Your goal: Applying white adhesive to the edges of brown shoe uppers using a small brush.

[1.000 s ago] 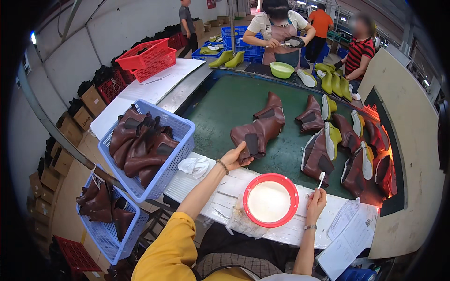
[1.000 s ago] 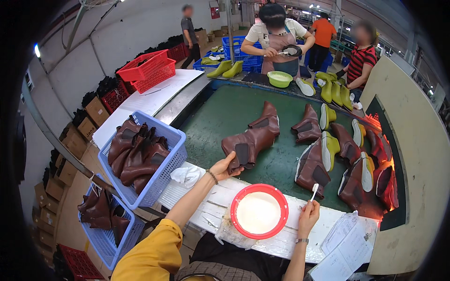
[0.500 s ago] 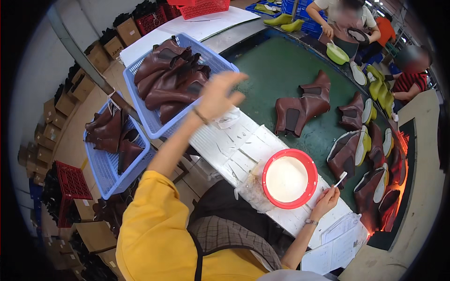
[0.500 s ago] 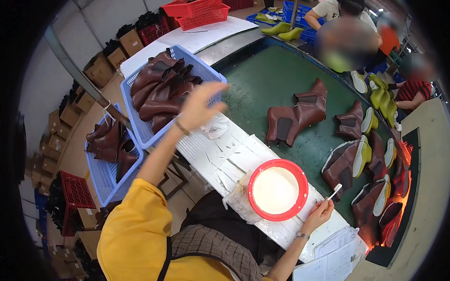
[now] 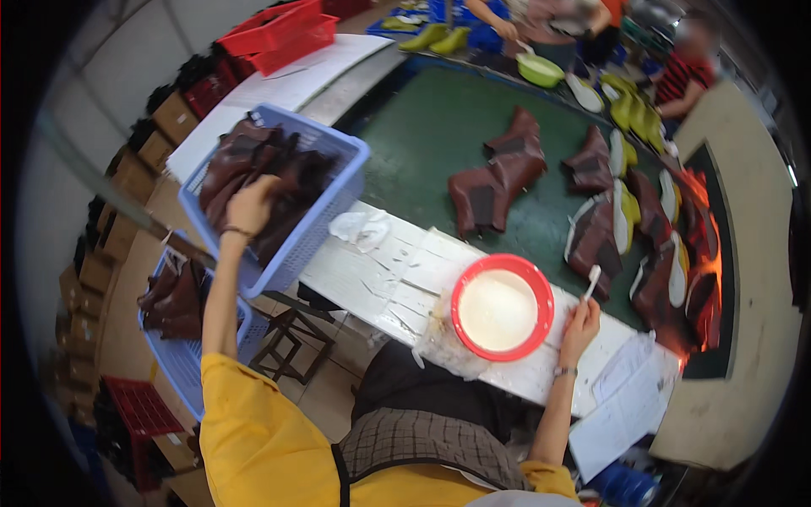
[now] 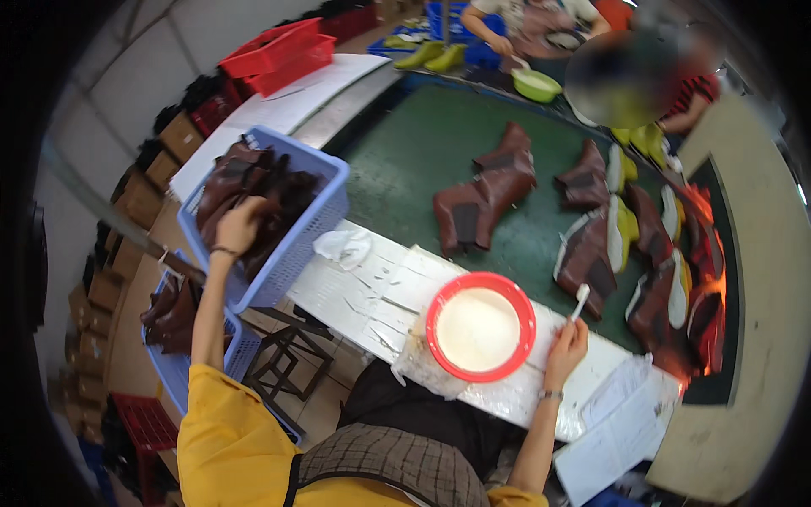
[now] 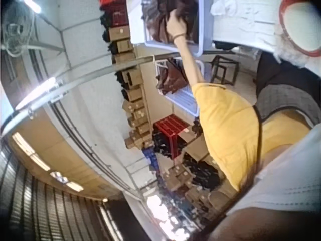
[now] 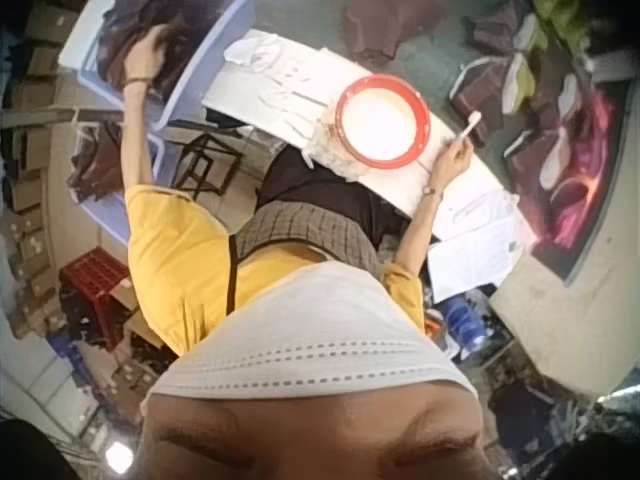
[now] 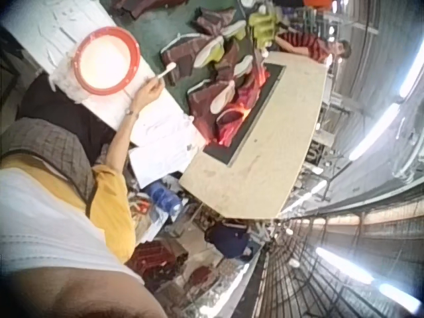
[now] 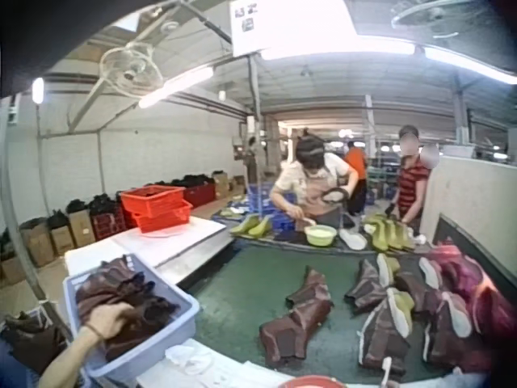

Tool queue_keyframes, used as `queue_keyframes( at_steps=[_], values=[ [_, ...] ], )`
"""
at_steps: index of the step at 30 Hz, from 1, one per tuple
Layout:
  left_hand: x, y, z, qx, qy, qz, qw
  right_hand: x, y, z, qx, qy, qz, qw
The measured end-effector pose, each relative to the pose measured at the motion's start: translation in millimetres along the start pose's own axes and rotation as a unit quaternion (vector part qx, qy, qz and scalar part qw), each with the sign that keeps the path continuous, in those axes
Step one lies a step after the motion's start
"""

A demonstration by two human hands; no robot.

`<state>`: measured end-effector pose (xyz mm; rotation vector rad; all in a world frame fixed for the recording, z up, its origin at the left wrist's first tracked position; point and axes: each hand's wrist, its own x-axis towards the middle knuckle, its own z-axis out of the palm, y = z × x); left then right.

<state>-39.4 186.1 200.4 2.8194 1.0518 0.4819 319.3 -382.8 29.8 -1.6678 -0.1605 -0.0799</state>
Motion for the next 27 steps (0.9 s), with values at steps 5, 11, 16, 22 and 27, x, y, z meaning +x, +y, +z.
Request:
queue_keyframes(
  at_steps=[5,11,16,22,27],
  values=[
    [-19,90,-115,-0.047,0.193,0.146,0.969,2,-1,9,0.074,-0.015,0.033,0.997],
    [-14,166,-78,-0.095,0.112,0.371,0.917,7,-1,3,0.069,-0.013,0.052,0.996],
    [-17,146,38,-0.061,-0.174,0.357,0.916,8,-12,2,0.13,-0.028,0.078,0.988],
    [22,248,55,-0.219,-0.127,0.326,0.911,4,-7,-1,0.078,-0.029,0.075,0.994],
    [84,379,175,-0.234,-0.042,0.409,0.881,-1,-7,-1,0.092,-0.02,0.073,0.993]
  ],
)
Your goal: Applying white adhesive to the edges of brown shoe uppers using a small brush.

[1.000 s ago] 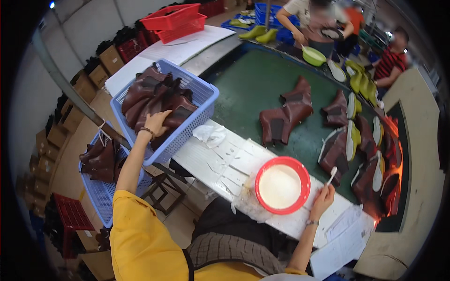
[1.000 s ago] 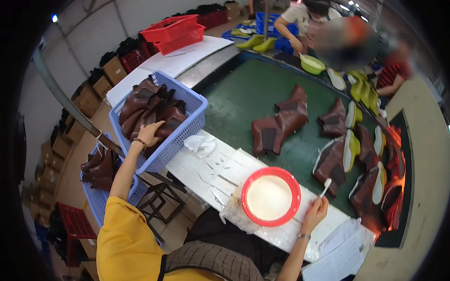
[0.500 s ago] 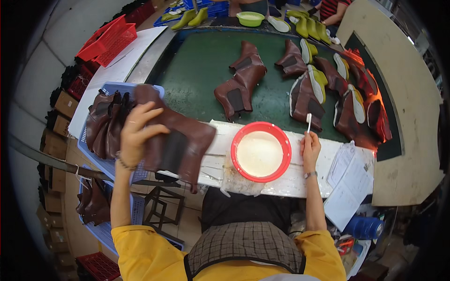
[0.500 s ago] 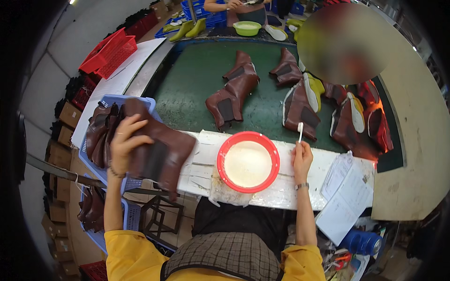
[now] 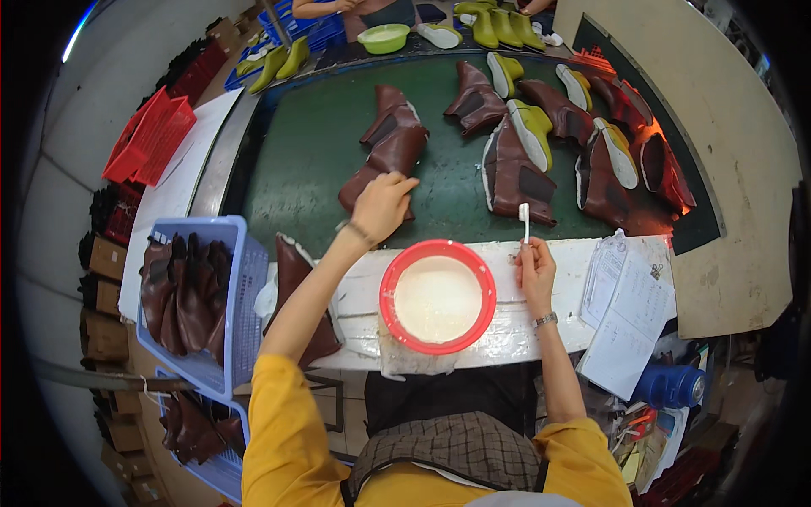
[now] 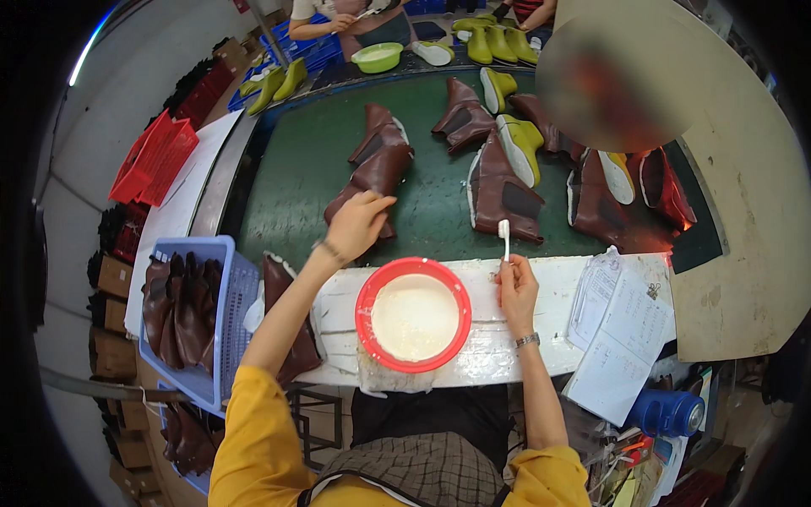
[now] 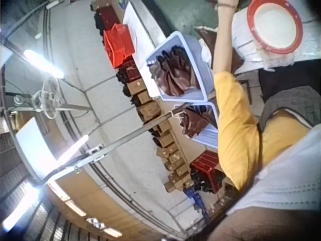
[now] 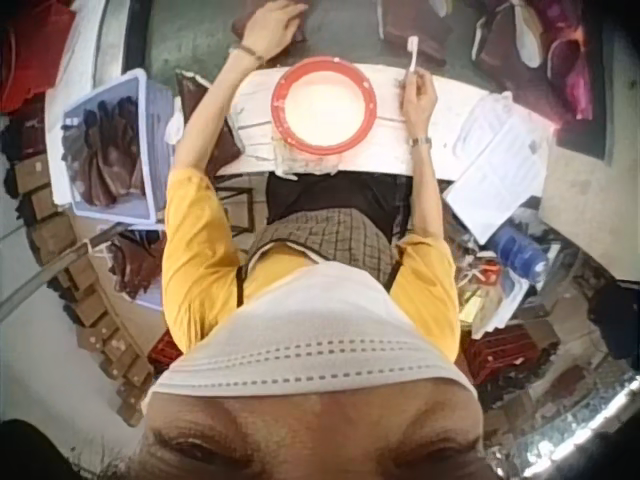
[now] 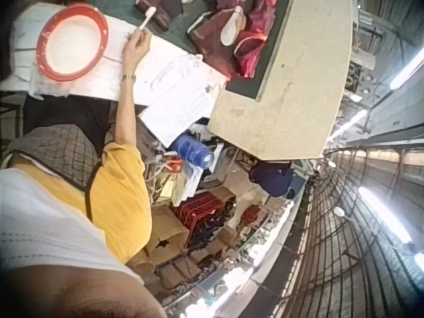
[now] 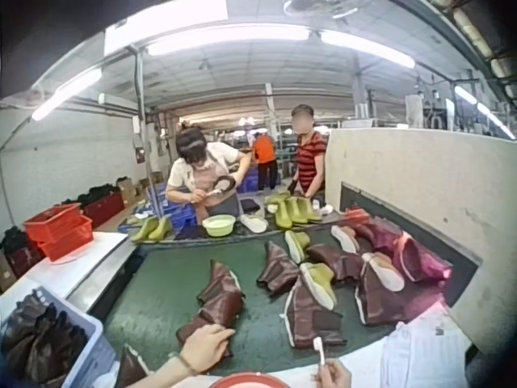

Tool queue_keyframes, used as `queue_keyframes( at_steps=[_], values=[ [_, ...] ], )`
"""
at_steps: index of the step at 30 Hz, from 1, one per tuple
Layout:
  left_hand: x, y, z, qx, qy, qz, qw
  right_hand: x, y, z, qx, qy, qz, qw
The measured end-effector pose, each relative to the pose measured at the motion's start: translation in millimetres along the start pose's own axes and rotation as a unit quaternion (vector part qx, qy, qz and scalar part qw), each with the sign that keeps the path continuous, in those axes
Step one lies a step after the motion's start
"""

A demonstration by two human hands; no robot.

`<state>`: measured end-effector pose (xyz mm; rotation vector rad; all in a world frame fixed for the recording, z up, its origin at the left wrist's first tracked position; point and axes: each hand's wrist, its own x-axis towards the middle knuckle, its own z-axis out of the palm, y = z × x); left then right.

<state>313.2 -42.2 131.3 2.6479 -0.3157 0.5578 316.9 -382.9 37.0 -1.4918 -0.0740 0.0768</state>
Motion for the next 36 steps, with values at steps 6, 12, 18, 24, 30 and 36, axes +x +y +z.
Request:
queue_keyframes(
  at_steps=[6,12,18,24,30,36],
  values=[
    [88,-86,102,0.379,-0.065,0.006,0.923,-1,-4,2,0.028,0.007,0.008,1.0],
    [101,-111,117,0.37,-0.096,0.012,0.924,2,-6,2,0.024,0.02,0.028,0.999],
    [109,-113,124,0.378,-0.135,-0.018,0.916,3,-4,3,0.003,0.025,0.022,0.999],
    [110,-116,129,0.353,-0.102,-0.039,0.929,5,3,2,0.002,0.028,0.012,1.0],
    [110,-115,124,0.246,-0.069,-0.078,0.964,4,1,0,-0.002,0.029,0.014,0.999],
    [122,-104,123,0.31,-0.119,-0.077,0.94,2,-2,1,-0.001,0.024,0.016,1.0]
  ],
)
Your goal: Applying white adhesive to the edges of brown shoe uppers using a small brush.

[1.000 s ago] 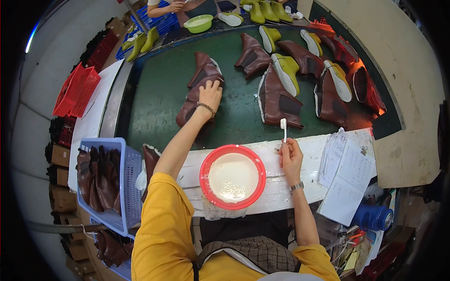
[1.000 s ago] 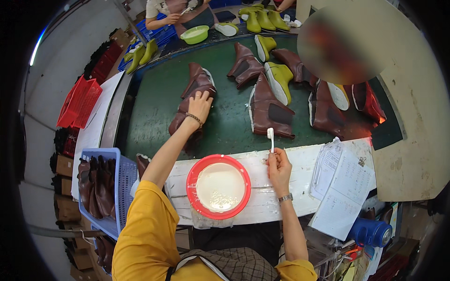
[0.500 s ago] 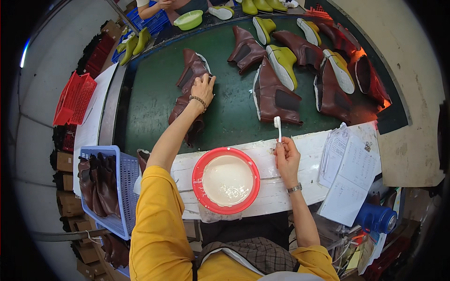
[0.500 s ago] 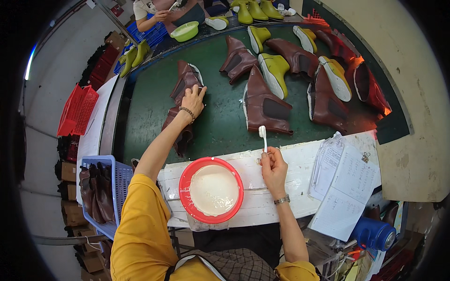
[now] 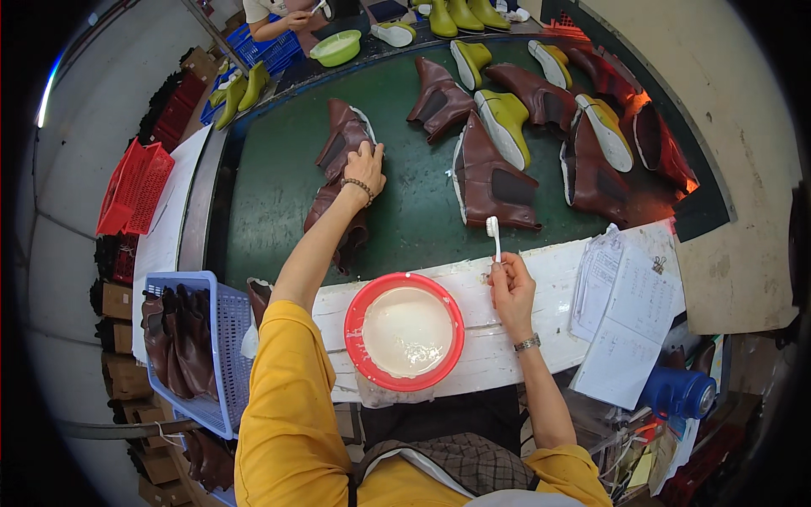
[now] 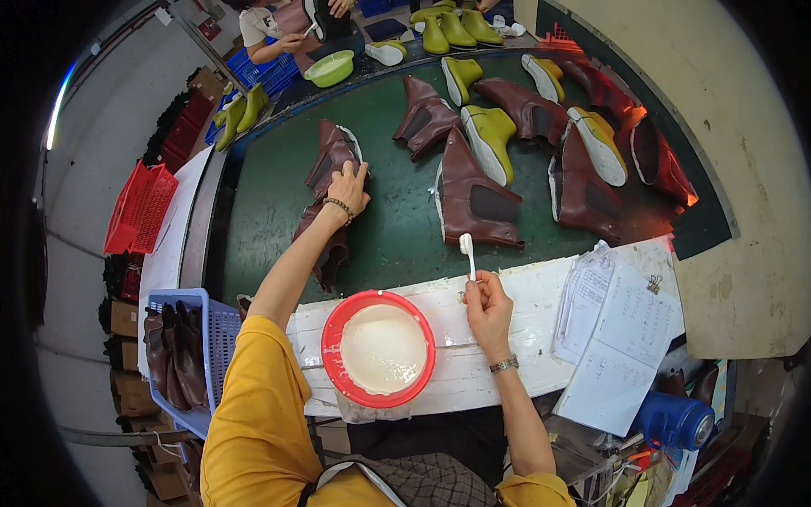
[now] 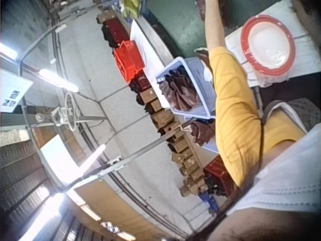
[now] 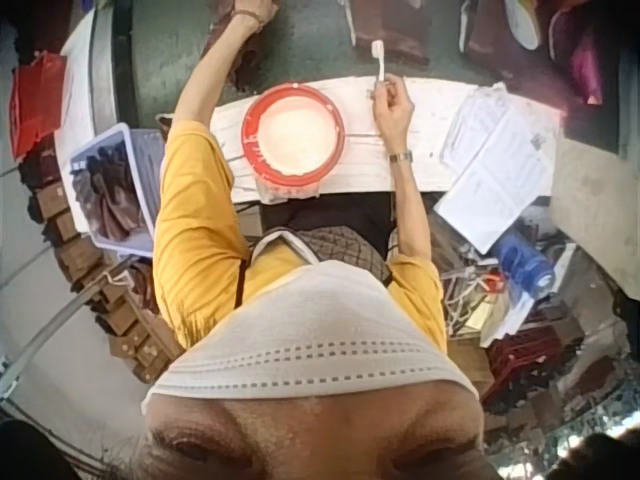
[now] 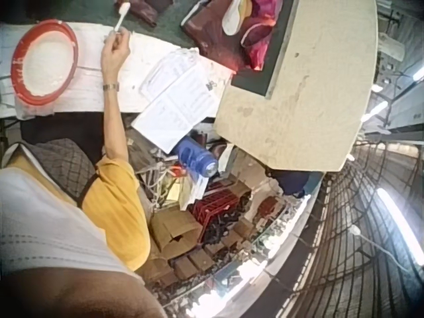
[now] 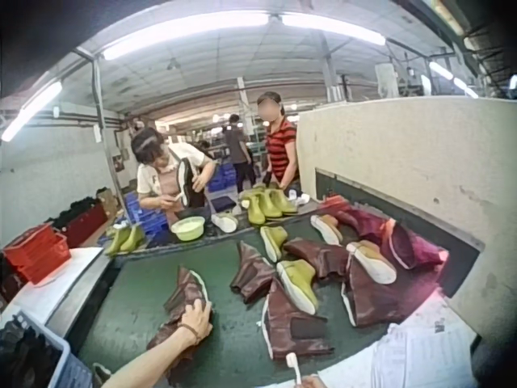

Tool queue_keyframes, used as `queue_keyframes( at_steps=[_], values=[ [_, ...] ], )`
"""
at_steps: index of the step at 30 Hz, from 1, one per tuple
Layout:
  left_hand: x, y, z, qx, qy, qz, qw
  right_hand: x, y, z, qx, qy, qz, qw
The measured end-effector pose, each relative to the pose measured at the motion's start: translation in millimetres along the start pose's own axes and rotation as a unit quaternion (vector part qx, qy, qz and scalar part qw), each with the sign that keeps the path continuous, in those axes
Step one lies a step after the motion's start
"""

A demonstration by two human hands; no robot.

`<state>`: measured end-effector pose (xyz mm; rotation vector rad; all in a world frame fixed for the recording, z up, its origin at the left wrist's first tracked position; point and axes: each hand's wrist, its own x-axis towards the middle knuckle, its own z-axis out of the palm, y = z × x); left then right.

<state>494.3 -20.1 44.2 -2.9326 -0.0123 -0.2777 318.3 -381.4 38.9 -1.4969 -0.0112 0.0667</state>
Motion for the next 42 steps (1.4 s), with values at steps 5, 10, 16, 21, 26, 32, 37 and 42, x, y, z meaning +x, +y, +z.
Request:
queue_keyframes(
  at_steps=[5,10,16,21,26,32,37,42],
  values=[
    [10,5,-4,0.029,-0.081,-0.008,0.996,0,7,-1,-0.01,-0.003,-0.008,1.0],
    [3,6,-16,0.018,-0.073,0.021,0.997,2,7,1,-0.006,-0.004,-0.033,0.999],
    [-47,3,1,0.143,0.019,0.099,0.985,1,3,3,0.0,-0.017,-0.028,0.999],
    [-91,22,-100,-0.11,0.207,0.026,0.972,0,5,-3,0.04,-0.018,-0.011,0.999],
    [-224,-27,-127,-0.055,0.173,-0.187,0.965,3,7,4,0.0,-0.027,-0.028,0.999],
    [-326,16,-85,0.059,0.023,-0.053,0.997,4,8,-10,0.006,-0.028,-0.045,0.999],
    [-349,-22,-177,-0.138,0.187,-0.168,0.958,-9,-25,-16,-0.077,-0.09,-0.11,0.987],
    [-390,-75,-108,-0.167,0.101,-0.347,0.917,-64,-104,30,-0.386,-0.194,-0.222,0.874]
  ],
)
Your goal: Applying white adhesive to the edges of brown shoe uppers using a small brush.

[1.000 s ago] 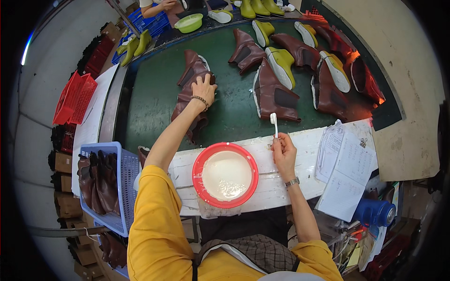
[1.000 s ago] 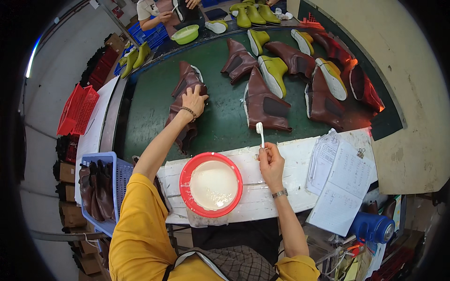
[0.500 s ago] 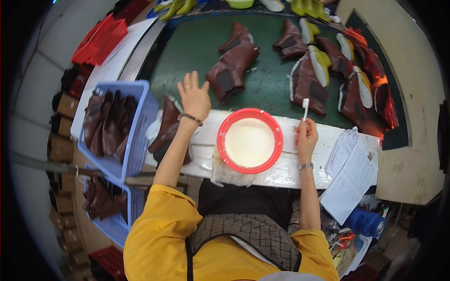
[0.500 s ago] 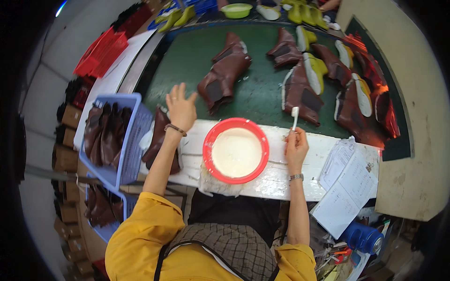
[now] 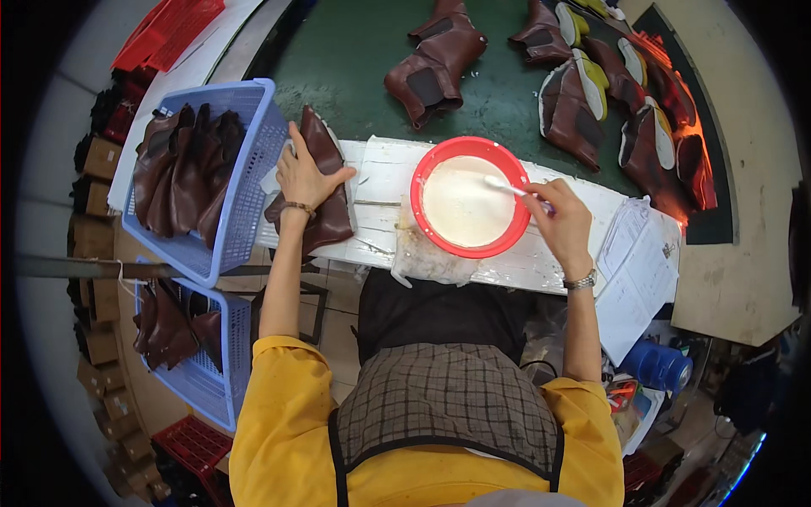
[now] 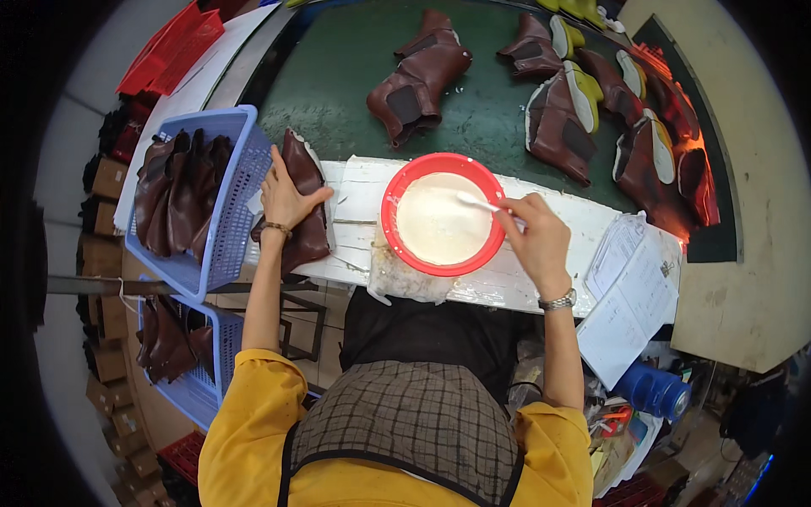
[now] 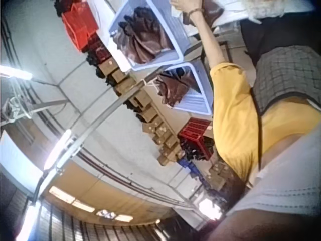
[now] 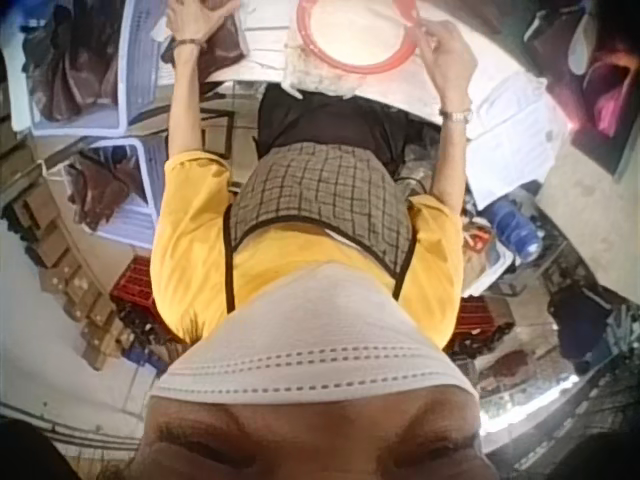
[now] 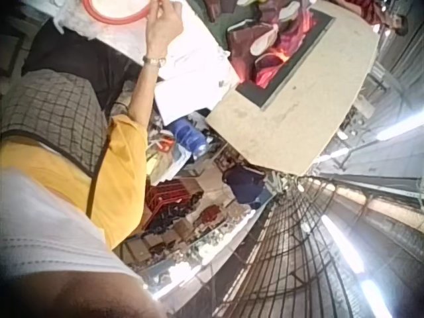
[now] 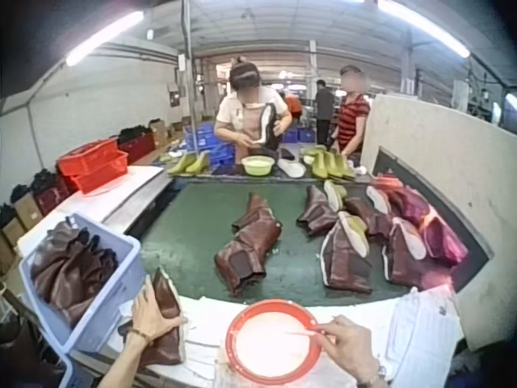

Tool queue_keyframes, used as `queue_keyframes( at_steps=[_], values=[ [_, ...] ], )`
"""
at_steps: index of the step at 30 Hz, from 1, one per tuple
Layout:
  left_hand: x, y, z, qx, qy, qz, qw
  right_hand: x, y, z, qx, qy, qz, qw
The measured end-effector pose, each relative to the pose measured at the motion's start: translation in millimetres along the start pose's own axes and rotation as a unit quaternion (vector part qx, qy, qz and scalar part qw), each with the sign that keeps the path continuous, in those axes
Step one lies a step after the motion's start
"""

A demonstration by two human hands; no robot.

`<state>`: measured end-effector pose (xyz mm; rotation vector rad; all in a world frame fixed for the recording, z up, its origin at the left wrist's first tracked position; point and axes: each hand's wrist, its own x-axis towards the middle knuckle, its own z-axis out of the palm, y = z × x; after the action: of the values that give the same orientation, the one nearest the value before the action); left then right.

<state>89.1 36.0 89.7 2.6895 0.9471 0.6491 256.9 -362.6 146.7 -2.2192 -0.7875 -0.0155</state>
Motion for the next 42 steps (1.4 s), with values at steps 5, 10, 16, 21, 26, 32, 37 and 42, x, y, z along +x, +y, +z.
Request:
queue_keyframes(
  at_steps=[5,10,16,21,26,32,37,42],
  values=[
    [0,23,8,0.068,0.003,-0.017,0.998,0,-12,2,-0.227,-0.047,-0.083,0.969],
    [2,34,-36,-0.119,0.093,0.017,0.988,-10,-5,-9,-0.135,-0.007,-0.046,0.99],
    [-3,85,-124,-0.381,-0.204,-0.008,0.902,17,-24,-21,0.131,0.019,-0.079,0.988],
    [3,117,-143,-0.372,-0.502,-0.056,0.778,54,-58,-12,0.111,-0.009,-0.215,0.97],
    [-9,113,-136,-0.5,-0.366,-0.074,0.781,47,-55,-5,0.079,0.013,-0.243,0.967],
    [-20,120,-128,-0.498,-0.182,-0.07,0.845,10,-60,6,0.095,0.013,-0.202,0.975],
    [-11,112,-103,-0.398,-0.1,-0.028,0.911,-2,-42,5,0.141,0.002,-0.071,0.987],
    [-21,58,-51,-0.406,-0.13,0.013,0.904,-2,-16,6,-0.177,-0.047,-0.062,0.981]
  ],
)
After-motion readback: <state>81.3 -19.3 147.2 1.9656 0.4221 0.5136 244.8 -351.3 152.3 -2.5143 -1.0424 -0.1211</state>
